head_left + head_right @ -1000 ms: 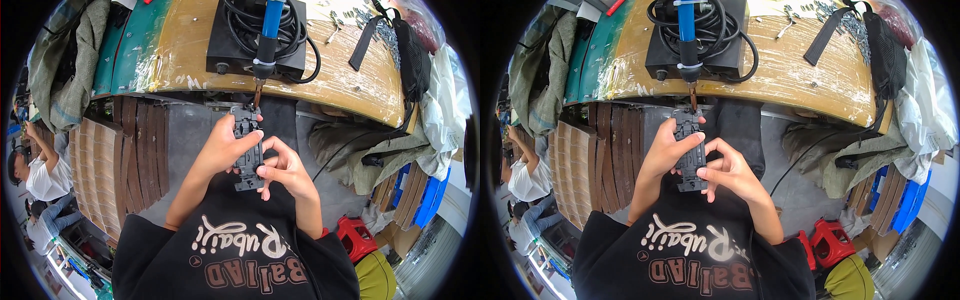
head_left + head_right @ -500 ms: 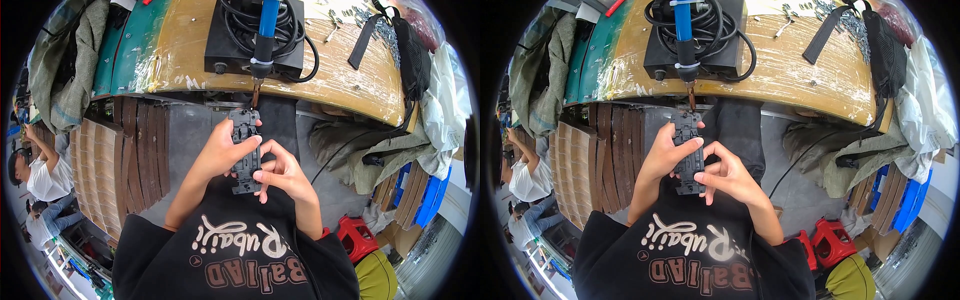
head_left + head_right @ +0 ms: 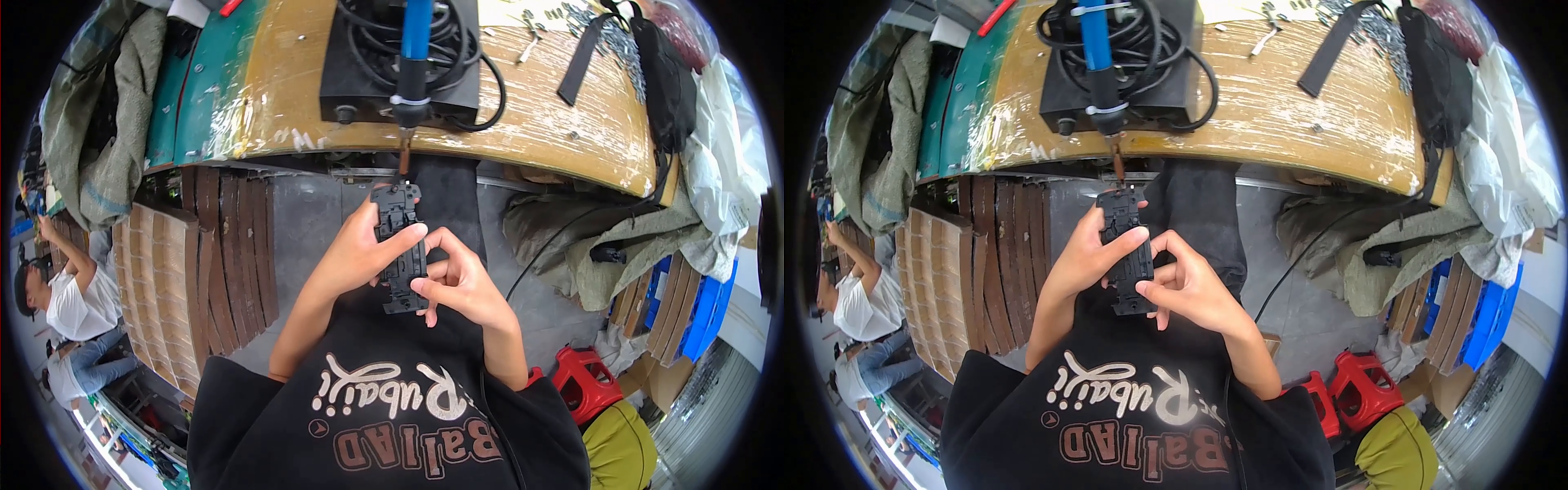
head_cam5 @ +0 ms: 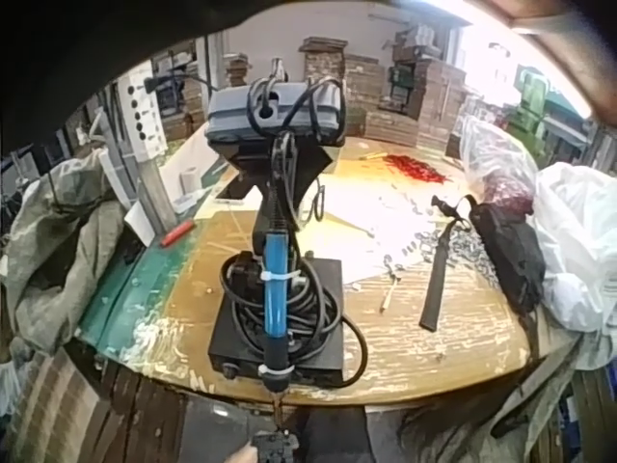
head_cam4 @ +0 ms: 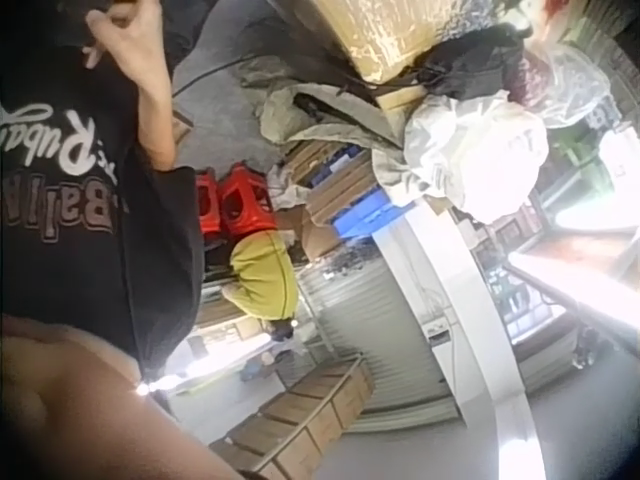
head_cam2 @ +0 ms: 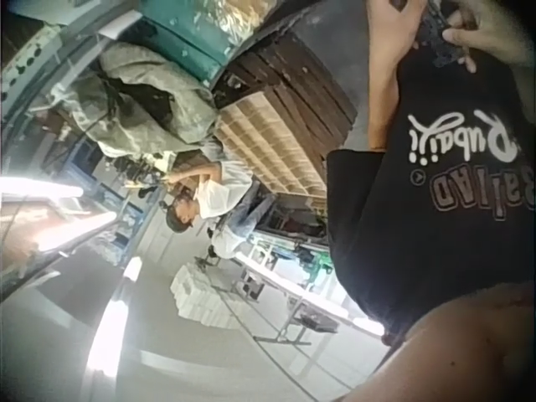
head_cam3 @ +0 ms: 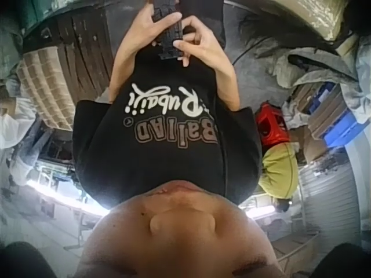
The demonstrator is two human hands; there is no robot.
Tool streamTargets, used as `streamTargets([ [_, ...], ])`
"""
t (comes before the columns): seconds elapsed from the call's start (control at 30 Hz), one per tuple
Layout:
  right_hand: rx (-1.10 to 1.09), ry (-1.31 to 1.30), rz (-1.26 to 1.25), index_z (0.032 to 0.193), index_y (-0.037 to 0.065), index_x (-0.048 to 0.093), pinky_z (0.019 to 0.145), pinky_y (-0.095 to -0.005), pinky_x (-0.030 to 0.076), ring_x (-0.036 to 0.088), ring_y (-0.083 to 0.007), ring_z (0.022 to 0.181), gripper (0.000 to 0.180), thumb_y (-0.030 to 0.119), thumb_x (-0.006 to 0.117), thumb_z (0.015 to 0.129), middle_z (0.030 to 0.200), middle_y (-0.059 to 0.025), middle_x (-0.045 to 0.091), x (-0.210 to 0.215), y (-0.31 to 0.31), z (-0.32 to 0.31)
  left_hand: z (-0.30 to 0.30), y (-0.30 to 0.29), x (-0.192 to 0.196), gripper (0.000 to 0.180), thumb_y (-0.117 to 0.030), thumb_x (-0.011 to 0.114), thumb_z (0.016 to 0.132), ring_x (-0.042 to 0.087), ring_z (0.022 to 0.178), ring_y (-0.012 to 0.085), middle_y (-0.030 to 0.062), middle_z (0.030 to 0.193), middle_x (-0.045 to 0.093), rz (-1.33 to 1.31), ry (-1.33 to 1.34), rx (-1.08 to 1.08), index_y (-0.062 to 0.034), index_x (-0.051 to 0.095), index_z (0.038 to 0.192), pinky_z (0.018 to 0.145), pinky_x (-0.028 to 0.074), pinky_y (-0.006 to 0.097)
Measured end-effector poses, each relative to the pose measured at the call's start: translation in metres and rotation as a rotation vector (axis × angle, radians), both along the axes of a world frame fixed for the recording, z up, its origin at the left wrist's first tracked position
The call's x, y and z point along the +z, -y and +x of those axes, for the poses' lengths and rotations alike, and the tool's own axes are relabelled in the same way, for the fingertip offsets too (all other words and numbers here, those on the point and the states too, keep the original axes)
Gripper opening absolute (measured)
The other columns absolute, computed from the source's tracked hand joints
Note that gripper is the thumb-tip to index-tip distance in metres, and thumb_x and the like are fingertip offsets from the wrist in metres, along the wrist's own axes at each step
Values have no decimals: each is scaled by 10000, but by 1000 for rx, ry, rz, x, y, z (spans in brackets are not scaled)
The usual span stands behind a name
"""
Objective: The person repeatedly picks up a plastic chassis and a small metal piece, inserts the metal piece into the chassis by hand, and fastens it using a stationary heat tool before setting it aside.
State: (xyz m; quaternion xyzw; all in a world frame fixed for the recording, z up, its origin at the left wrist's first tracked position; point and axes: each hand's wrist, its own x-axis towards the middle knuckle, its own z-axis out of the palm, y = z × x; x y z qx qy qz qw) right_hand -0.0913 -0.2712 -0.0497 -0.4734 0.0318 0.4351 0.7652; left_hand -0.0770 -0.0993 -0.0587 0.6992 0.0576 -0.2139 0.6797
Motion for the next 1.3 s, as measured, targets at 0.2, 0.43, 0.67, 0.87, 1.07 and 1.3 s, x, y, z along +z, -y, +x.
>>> streamTargets([
  [0.2,-349,169,-231,975,61,313,437,-228,454,542,-122,469,271,15,524,812,645,-69,546,-32,20,-18,-7,-9,-17,465,-238,534,849,484,433,94,53,584,515,-74,-271,-164,-55,310,1212,382,384,190],
  [0.43,-1425,644,-719,1049,61,254,459,-277,479,526,-164,415,308,25,474,836,603,-79,501,-68,109,-20,-12,-23,-38,335,-211,459,886,490,420,98,53,571,509,40,-303,-62,-32,378,1158,369,397,189],
  [0.67,-1494,472,-1757,1078,94,466,526,-316,425,544,-163,547,323,214,570,797,645,-73,570,-77,308,-30,-7,-15,-39,318,-207,452,889,488,425,96,51,566,501,64,-267,-99,-19,398,1140,376,404,193],
  [0.87,-1073,138,-1845,1129,107,473,725,-402,422,567,-287,831,500,369,633,735,868,-100,603,-155,389,-55,-3,-9,-41,297,-199,453,888,489,442,90,47,568,495,56,-254,-106,-17,422,1120,384,407,192],
  [1.07,-1780,-753,-2000,1077,-5,418,732,-484,442,535,-355,884,669,437,695,658,925,-203,521,-242,358,-100,-7,-15,-49,278,-192,449,889,488,442,88,41,568,497,53,-290,-106,-14,441,1101,387,408,190],
  [1.3,-2144,-483,-132,1081,-38,456,753,-450,462,533,-293,932,506,360,577,795,1060,-164,528,-276,385,-136,-2,-13,-54,269,-199,449,886,486,442,89,38,568,495,80,-283,-127,-11,463,1078,389,406,194],
])
